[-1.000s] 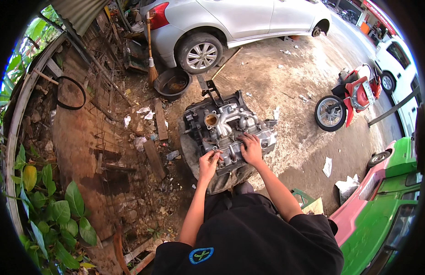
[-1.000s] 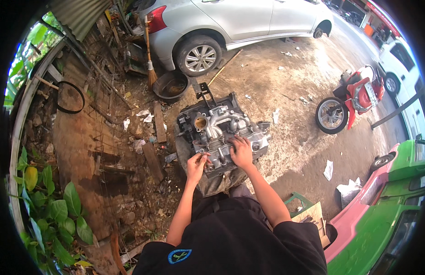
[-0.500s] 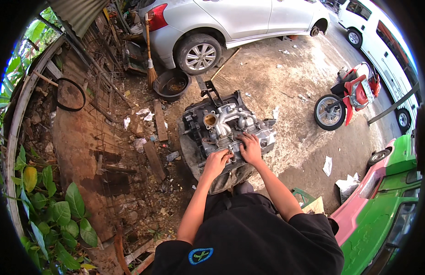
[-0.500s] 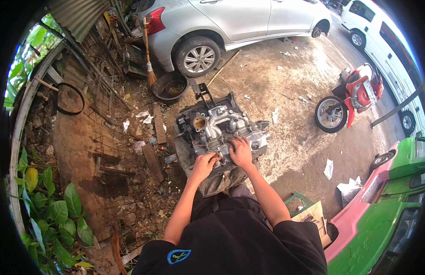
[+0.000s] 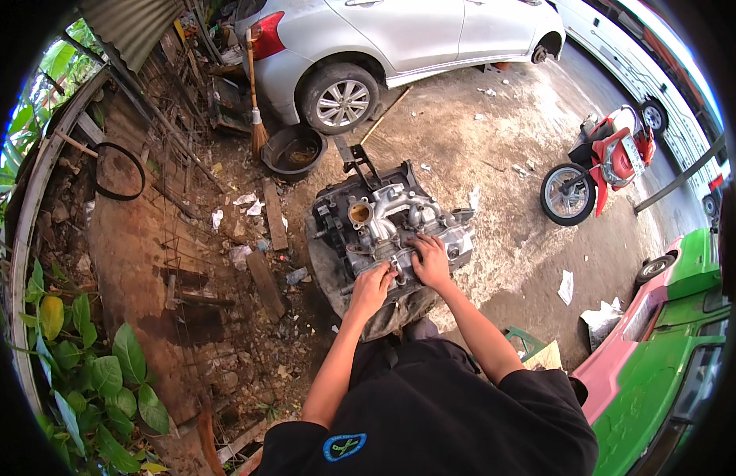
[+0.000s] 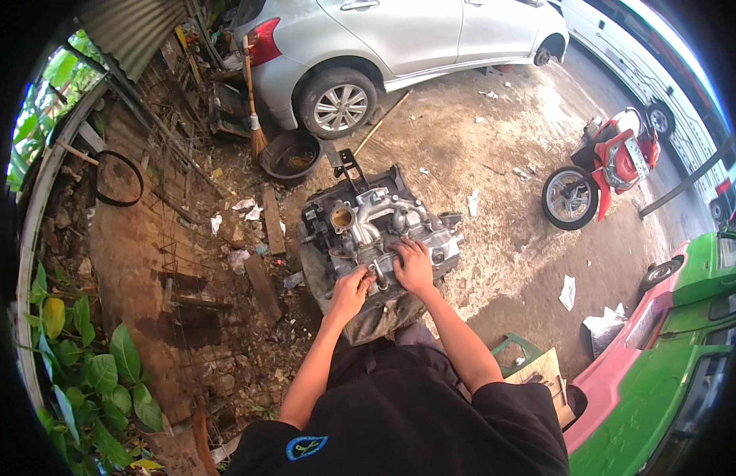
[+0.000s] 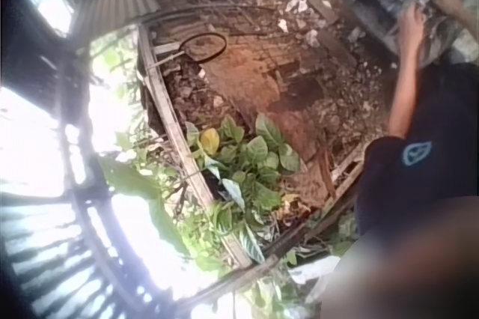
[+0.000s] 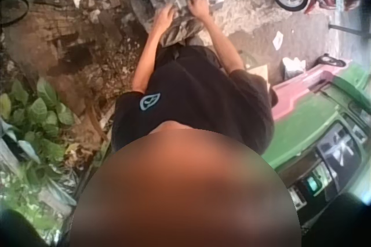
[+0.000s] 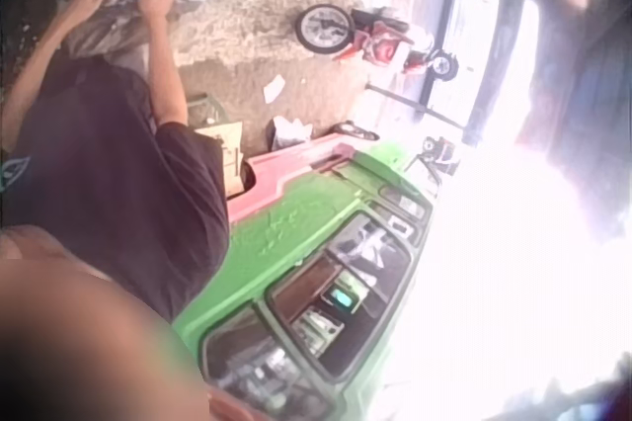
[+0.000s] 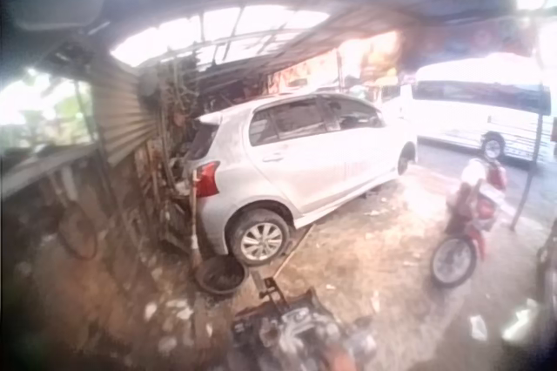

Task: The person uses a wrench to tighten bolts on a disassembled engine block resting on a stand. They repeatedly adjust the wrench and reposition their hands to access different bolt locations on the engine.

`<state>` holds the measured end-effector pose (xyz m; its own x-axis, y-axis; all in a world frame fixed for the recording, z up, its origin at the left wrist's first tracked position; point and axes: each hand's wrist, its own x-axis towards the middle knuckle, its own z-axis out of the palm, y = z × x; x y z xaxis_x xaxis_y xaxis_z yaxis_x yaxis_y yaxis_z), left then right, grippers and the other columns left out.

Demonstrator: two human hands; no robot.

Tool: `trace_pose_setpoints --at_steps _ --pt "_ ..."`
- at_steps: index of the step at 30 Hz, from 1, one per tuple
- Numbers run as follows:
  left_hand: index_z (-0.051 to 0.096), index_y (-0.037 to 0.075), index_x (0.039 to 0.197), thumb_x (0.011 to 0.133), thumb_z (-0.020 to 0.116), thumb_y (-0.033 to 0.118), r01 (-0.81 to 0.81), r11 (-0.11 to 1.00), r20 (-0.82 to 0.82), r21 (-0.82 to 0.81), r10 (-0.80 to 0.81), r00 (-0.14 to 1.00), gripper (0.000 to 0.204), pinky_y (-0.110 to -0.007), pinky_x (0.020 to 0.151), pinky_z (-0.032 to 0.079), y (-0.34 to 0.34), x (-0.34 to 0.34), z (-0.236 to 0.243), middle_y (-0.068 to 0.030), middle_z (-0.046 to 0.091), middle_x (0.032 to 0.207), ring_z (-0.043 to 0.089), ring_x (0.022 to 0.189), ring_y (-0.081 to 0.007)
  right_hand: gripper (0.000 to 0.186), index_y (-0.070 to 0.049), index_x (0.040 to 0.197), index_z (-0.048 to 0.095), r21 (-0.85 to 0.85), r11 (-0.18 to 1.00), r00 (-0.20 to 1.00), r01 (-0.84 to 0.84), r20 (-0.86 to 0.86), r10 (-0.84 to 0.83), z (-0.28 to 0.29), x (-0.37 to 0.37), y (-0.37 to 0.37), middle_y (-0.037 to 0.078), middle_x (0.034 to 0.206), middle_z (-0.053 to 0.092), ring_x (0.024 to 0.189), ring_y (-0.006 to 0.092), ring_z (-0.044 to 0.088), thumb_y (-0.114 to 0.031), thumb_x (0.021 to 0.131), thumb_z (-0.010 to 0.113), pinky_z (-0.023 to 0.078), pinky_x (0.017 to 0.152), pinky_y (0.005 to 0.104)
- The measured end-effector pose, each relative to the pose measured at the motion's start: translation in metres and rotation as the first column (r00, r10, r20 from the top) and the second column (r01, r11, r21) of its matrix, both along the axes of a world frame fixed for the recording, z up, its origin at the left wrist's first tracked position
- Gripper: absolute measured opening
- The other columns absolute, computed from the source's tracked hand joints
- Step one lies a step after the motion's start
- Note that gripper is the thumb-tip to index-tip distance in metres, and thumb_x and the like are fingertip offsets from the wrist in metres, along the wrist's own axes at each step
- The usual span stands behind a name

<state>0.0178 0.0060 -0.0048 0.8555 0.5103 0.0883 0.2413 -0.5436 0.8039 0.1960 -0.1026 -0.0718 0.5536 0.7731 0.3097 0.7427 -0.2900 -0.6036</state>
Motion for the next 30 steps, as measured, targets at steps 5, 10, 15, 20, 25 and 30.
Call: trace_pose_setpoints --at_steps 5,10,15,20,25,30 --pt "0.058 -0.004 0.133 0.1 0.06 0.009 0.016 0.997 -0.058 0.077 -0.012 0.998 0.036 -0.046 0.076 0.053 0.001 -0.008 -0.003 -0.022 0.071 0.103 0.07 0.09 -0.0401 0.031 -0.011 0.116 0.071 -0.019 1.0 1.0 -0.003 -0.01 0.003 0.002 -0.001 -0.002 0.007 0.128 0.069 0.135 0.0279 0.054 -0.014 0.089 0.058 0.032 0.118 0.0485" --pt "0.048 -0.001 0.146 0.098 0.059 0.005 0.06 0.997 -0.238 0.042 -0.048 0.97 0.049 -0.049 0.082 0.053 -0.002 -0.015 -0.009 -0.0217 0.07 0.115 0.07 0.098 -0.0419 0.032 -0.011 0.118 0.07 -0.029 1.0 1.0 -0.007 -0.017 0.007 0.003 -0.001 -0.001 0.007 0.129 0.069 0.136 0.0277 0.053 -0.015 0.089 0.058 0.032 0.118 0.0486" --pt "0.049 -0.004 0.143 0.095 0.059 -0.001 -0.001 0.999 -0.135 -0.046 -0.005 0.991 0.05 -0.045 0.075 0.054 0.008 -0.014 -0.012 -0.0235 0.072 0.105 0.073 0.092 -0.0359 0.033 -0.011 0.118 0.07 -0.02 1.0 1.0 -0.014 -0.007 0.013 0.005 -0.002 -0.002 0.007 0.128 0.069 0.135 0.027 0.053 -0.013 0.088 0.058 0.032 0.118 0.048" --pt "0.054 -0.004 0.137 0.094 0.063 -0.004 -0.073 0.977 -0.142 -0.201 0.044 0.989 0.044 -0.037 0.075 0.055 0.012 -0.008 0.003 -0.0203 0.075 0.097 0.076 0.085 -0.0269 0.029 -0.01 0.113 0.072 0.017 1.0 1.0 -0.004 -0.003 0.004 0.007 -0.002 0.0 0.007 0.123 0.071 0.132 0.0262 0.056 -0.012 0.086 0.061 0.034 0.117 0.0471" --pt "0.058 -0.006 0.131 0.094 0.063 -0.004 -0.049 0.98 -0.115 -0.194 0.027 0.993 0.038 -0.035 0.071 0.055 0.011 -0.005 0.01 -0.0191 0.076 0.095 0.076 0.083 -0.0246 0.032 -0.01 0.116 0.071 0.001 1.0 1.0 -0.013 -0.017 0.013 0.008 -0.002 -0.002 0.008 0.126 0.07 0.134 0.0265 0.054 -0.012 0.087 0.059 0.032 0.119 0.0469" --pt "0.061 -0.003 0.127 0.093 0.067 0.0 -0.054 0.97 -0.047 -0.238 0.044 0.998 0.035 -0.037 0.067 0.054 0.012 -0.001 0.006 -0.0172 0.075 0.09 0.074 0.074 -0.0238 0.033 -0.01 0.119 0.07 -0.031 0.999 1.0 -0.011 -0.02 0.01 0.008 -0.002 -0.002 0.009 0.128 0.069 0.135 0.0263 0.053 -0.013 0.088 0.058 0.03 0.12 0.0468"
